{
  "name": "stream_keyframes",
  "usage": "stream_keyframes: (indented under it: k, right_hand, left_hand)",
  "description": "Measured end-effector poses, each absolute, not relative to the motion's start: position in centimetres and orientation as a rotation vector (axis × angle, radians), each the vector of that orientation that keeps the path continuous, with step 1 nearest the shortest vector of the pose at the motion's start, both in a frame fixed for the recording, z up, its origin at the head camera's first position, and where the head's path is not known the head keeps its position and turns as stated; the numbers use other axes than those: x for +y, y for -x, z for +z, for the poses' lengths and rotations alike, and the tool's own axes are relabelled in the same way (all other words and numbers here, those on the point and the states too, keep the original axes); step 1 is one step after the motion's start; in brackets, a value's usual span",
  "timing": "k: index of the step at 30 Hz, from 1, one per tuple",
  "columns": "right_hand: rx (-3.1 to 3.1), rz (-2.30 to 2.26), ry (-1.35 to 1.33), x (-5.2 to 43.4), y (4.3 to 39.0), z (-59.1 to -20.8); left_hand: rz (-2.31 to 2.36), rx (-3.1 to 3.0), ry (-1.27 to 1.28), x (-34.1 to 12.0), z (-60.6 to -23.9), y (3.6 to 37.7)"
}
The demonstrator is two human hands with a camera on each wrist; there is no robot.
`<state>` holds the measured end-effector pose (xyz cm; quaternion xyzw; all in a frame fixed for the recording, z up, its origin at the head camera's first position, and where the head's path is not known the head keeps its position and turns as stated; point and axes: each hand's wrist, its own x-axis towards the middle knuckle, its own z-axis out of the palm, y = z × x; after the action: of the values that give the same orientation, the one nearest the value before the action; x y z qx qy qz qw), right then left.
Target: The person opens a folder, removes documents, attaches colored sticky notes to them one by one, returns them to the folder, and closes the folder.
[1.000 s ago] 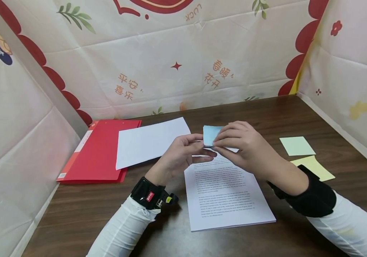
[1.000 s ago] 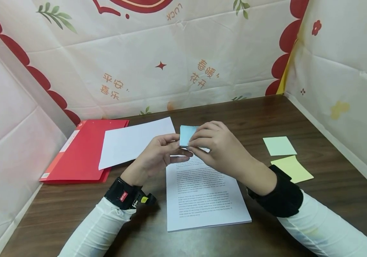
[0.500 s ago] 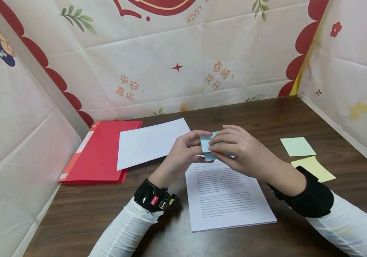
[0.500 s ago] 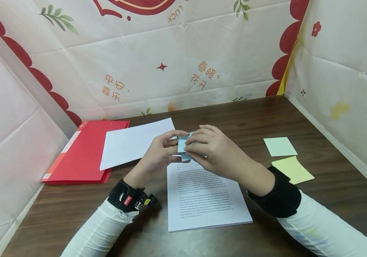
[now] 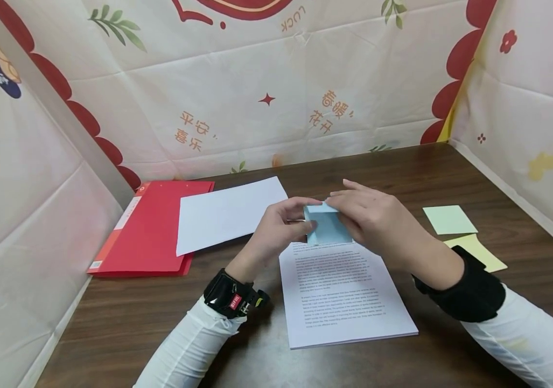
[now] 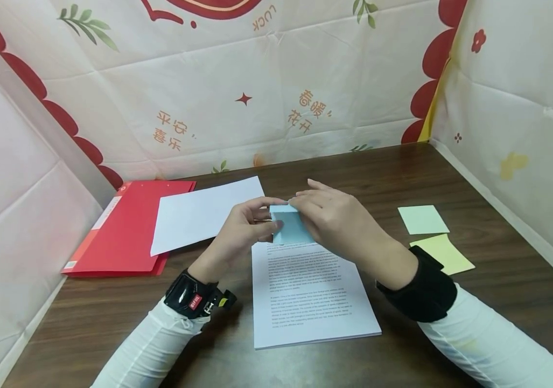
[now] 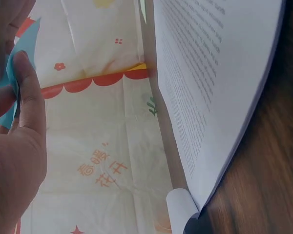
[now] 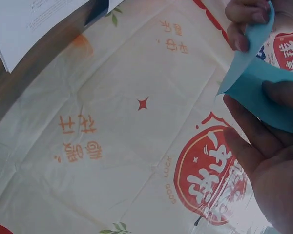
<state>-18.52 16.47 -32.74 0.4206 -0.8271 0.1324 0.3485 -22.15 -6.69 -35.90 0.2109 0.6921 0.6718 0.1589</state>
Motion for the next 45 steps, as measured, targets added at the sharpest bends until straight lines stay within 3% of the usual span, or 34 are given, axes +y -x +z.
stream_keyframes:
  k: [10,15,25,45]
  right_hand:
    - [-2.119,0.534,-0.864,18.0,18.5,-31.5]
    - [-2.246,0.419,-0.836,18.7,18.8,-33.2]
    - [-2.574,-0.009,-1.205,15.8,17.3,-38.9]
    - [-2.862,0.092,-1.447,15.7,17.4,-38.3]
  left_hand:
    - [1.840,2.068,-0.530,-7.4,-35.5,22.6]
    - [1.925,2.122,-0.425,-9.1,-34.4,23.6]
    - [2.051,2.075,-0.403,-10.3,-33.2,23.9]
    - [1.933,2.082,-0.437,-9.3,-33.6,23.3]
